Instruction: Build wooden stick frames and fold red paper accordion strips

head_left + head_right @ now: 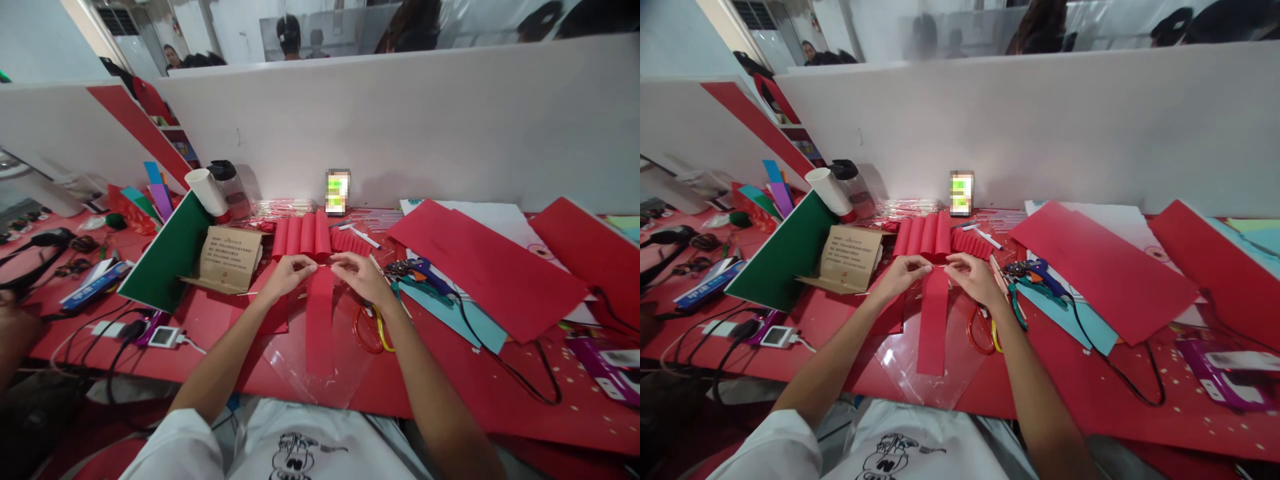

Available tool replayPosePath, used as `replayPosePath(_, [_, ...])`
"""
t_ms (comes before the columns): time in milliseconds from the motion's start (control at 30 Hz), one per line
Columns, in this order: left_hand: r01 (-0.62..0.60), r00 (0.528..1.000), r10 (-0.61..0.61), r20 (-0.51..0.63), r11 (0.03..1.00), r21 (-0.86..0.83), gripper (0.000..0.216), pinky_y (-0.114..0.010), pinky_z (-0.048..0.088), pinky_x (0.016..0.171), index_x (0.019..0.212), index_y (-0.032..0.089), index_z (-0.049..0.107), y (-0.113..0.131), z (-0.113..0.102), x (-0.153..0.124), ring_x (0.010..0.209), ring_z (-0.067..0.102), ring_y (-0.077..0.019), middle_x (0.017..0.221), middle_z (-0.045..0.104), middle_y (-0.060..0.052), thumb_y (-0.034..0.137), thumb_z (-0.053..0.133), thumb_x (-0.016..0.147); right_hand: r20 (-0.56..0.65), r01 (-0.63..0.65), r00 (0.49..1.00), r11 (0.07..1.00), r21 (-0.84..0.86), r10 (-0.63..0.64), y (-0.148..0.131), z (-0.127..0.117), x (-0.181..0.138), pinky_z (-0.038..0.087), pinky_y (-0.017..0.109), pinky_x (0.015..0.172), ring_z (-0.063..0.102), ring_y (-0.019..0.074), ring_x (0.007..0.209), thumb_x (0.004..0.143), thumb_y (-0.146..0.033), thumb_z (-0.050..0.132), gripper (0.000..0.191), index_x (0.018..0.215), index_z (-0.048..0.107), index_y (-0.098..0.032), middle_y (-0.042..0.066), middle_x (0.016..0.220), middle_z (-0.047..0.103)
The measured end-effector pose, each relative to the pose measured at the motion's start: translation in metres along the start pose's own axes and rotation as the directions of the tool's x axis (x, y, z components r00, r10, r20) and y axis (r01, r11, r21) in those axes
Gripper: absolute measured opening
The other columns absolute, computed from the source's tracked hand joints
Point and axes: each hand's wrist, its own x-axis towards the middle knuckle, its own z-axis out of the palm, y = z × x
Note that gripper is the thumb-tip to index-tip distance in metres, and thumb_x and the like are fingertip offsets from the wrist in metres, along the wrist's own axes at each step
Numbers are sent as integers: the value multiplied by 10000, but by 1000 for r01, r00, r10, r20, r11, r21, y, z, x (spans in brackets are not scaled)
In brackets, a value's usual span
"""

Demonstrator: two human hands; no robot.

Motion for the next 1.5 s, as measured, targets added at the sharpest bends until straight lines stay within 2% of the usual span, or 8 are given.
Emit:
replayPosePath(100, [-20, 1000, 19, 16, 999, 25, 339, -281, 474, 717, 838, 139, 729, 7, 1, -2, 744, 626, -171, 814, 725, -61, 476, 696, 817, 59, 28, 998, 999, 21, -29, -3, 10, -2, 536, 310, 786, 703, 198, 884, 860, -317, 651, 185, 971, 728, -191, 66, 980, 763])
replayPosePath(400, [-6, 998, 6, 59, 1000, 13, 375, -259, 461, 668, 879, 136, 743, 4, 1, -3, 706, 610, -150, 812, 716, -50, 503, 673, 848, 18, 69, 997, 997, -19, -69, -2, 12, -2, 537, 314, 738, 704, 207, 794, 856, -296, 660, 149, 883, 769, -198, 57, 866, 778])
replayPosePath(600, [36, 998, -38, 56, 999, 33, 349, -258, 437, 638, 858, 130, 747, 7, 0, -3, 658, 580, -136, 758, 696, -39, 473, 693, 823, 27, 75, 997, 995, -59, -73, -4, 12, -4, 547, 321, 755, 718, 214, 829, 866, -271, 638, 168, 929, 779, -205, 58, 915, 787])
replayPosePath(833, [69, 994, -70, 79, 998, 13, 319, -298, 495, 725, 916, 143, 747, 3, -1, -2, 775, 649, -178, 891, 737, -83, 423, 754, 765, 27, 83, 996, 996, -43, -82, -1, 15, -3, 562, 328, 802, 725, 205, 878, 849, -196, 594, 197, 951, 762, -211, 57, 964, 783])
replayPosePath(967, [40, 997, -41, 62, 999, 25, 290, -317, 508, 764, 906, 157, 743, 0, -1, -1, 814, 665, -191, 918, 742, -86, 402, 767, 752, 128, 62, 989, 996, 57, -69, 2, 6, -2, 561, 326, 878, 703, 198, 1041, 803, -146, 595, 316, 1082, 719, -229, 59, 1131, 746])
replayPosePath(1100, [31, 999, -34, 43, 998, 55, 245, -316, 502, 743, 889, 165, 738, -1, 0, -1, 771, 651, -183, 892, 739, -75, 375, 747, 762, 166, -20, 986, 987, 156, -6, 1, 0, -4, 555, 348, 930, 674, 206, 1135, 812, -212, 651, 383, 1194, 659, -241, 83, 1249, 699])
replayPosePath(1333, [-22, 998, 21, 65, 1000, 19, 254, -319, 510, 802, 894, 154, 744, 4, 6, -2, 843, 675, -199, 912, 750, -78, 376, 738, 772, 84, 39, 996, 999, 37, -42, 0, 14, -3, 556, 338, 854, 719, 201, 915, 875, -290, 625, 166, 965, 733, -203, 63, 979, 769])
replayPosePath(1500, [-8, 997, 5, 71, 999, 48, 338, -293, 496, 718, 923, 144, 759, 2, 6, -2, 774, 658, -184, 879, 751, -73, 458, 675, 831, 43, 74, 996, 997, 5, -74, -3, 11, -2, 552, 326, 806, 715, 209, 866, 859, -283, 632, 149, 899, 753, -205, 56, 925, 774])
